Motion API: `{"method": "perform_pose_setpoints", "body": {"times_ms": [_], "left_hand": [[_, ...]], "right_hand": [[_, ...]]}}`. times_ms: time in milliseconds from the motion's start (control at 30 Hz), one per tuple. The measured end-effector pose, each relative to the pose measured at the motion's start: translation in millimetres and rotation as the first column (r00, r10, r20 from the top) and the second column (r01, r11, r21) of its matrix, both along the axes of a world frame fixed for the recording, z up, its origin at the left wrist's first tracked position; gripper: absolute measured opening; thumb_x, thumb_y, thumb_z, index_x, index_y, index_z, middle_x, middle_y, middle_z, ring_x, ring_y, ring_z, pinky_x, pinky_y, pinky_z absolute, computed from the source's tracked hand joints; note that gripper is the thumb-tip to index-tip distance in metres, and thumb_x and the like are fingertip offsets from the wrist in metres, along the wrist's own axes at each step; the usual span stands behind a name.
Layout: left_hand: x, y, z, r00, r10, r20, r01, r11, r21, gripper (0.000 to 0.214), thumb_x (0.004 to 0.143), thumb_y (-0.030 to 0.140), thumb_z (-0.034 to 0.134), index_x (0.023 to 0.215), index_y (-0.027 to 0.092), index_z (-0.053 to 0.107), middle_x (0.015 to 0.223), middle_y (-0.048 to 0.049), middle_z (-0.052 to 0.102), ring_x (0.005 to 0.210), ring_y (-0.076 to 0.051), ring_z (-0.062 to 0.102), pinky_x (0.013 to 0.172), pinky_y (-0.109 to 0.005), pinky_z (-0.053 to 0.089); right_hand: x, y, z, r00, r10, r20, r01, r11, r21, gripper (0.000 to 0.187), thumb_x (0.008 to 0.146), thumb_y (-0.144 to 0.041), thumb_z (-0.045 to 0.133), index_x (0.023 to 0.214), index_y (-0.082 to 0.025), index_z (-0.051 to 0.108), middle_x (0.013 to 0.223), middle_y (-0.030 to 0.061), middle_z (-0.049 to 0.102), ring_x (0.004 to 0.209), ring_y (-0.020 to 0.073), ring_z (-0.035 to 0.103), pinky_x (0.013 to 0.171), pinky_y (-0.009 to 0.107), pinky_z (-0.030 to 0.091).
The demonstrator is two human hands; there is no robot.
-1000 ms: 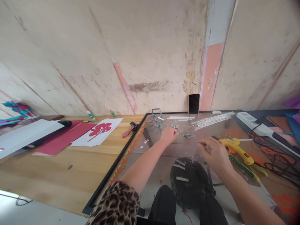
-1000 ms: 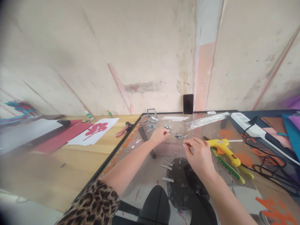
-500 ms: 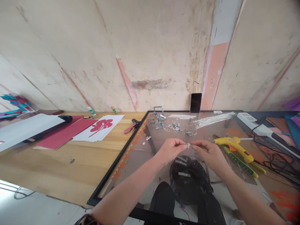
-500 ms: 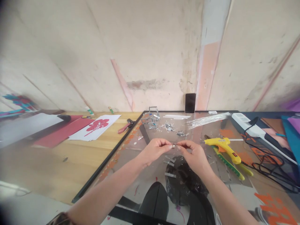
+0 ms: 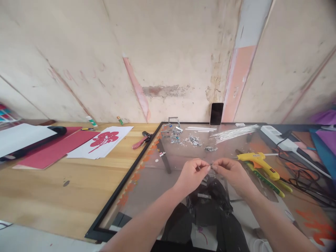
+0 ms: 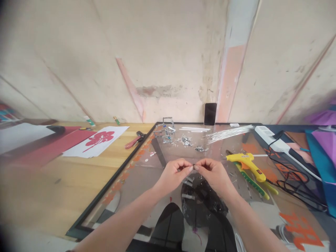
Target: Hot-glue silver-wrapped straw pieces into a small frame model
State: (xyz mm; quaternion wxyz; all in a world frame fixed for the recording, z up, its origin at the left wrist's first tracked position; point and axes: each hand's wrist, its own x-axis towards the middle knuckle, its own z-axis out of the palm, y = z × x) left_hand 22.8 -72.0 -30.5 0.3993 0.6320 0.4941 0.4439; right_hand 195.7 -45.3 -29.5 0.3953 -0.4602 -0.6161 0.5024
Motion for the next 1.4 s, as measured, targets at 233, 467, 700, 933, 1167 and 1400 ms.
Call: {"method": "perform_pose_setpoints", "body": {"times_ms": [233, 467, 700, 933, 1167, 1400], "left_hand": [[-1.7, -1.6, -11.7, 0.977, 0.021, 0.212, 0.018, 0.984, -0.178, 0.03, 0.075, 0.038, 0.065, 0.086, 0.01, 0.068, 0.08, -0.0072, 0.068, 0.069, -0.013, 0.057, 0.064, -0.023, 0.044], [-4.6, -2.8, -11.0, 0.982, 0.083, 0.168, -0.053, 0.983, -0.177, 0.025, 0.075, 0.036, 0.065, 0.08, 0.011, 0.067, 0.075, -0.0053, 0.068, 0.066, -0.012, 0.056, 0.062, -0.021, 0.043], [-6.9, -5.3, -6.9, 0.994, 0.097, 0.041, -0.092, 0.989, -0.117, 0.021, 0.077, 0.031, 0.061, 0.082, 0.011, 0.069, 0.079, -0.0061, 0.068, 0.072, -0.015, 0.059, 0.066, -0.024, 0.045], [-5.5, -6.9, -5.6, 0.993, 0.108, -0.051, -0.106, 0.993, 0.048, 0.012, 0.078, 0.021, 0.058, 0.077, 0.014, 0.068, 0.079, -0.0027, 0.066, 0.076, -0.014, 0.06, 0.073, -0.023, 0.044], [-4.9, -6.7, -7.1, 0.99, 0.119, -0.071, -0.113, 0.99, 0.086, 0.011, 0.078, 0.018, 0.057, 0.076, 0.015, 0.067, 0.075, -0.0017, 0.064, 0.074, -0.013, 0.059, 0.072, -0.023, 0.043], [-5.1, -7.4, -6.5, 0.993, 0.118, -0.005, -0.118, 0.993, -0.02, 0.013, 0.077, 0.024, 0.06, 0.077, 0.014, 0.069, 0.078, -0.0028, 0.066, 0.074, -0.013, 0.059, 0.071, -0.022, 0.044]], "right_hand": [[-7.2, -1.8, -1.7, 0.998, 0.032, -0.051, -0.035, 0.997, -0.063, 0.025, 0.075, -0.041, 0.065, 0.075, -0.016, 0.063, 0.067, -0.0019, 0.057, 0.066, 0.0103, 0.049, 0.065, 0.025, 0.039], [-12.0, -4.7, 1.3, 0.996, 0.027, 0.081, -0.025, 0.999, -0.024, 0.023, 0.078, -0.04, 0.061, 0.079, -0.017, 0.064, 0.072, -0.0004, 0.063, 0.071, 0.0129, 0.056, 0.07, 0.026, 0.044], [-6.1, -4.9, -0.3, 0.946, -0.102, 0.309, -0.034, 0.913, 0.406, 0.024, 0.079, -0.03, 0.061, 0.101, -0.022, 0.065, 0.092, 0.0035, 0.067, 0.085, 0.0168, 0.062, 0.08, 0.029, 0.047], [-4.2, -4.3, -9.1, 0.875, -0.194, 0.443, -0.186, 0.71, 0.679, 0.015, 0.087, -0.025, 0.053, 0.09, -0.022, 0.068, 0.088, 0.0044, 0.067, 0.082, 0.0168, 0.061, 0.076, 0.03, 0.047], [-6.6, -5.6, -11.9, 0.845, -0.236, 0.479, -0.238, 0.637, 0.733, 0.015, 0.088, -0.021, 0.052, 0.092, -0.019, 0.066, 0.088, 0.0061, 0.068, 0.084, 0.0179, 0.061, 0.077, 0.032, 0.046], [-9.1, -7.7, -5.4, 0.892, -0.171, 0.418, -0.146, 0.767, 0.625, 0.016, 0.086, -0.021, 0.051, 0.087, -0.021, 0.067, 0.086, 0.0039, 0.067, 0.081, 0.0164, 0.06, 0.075, 0.03, 0.046]]}}
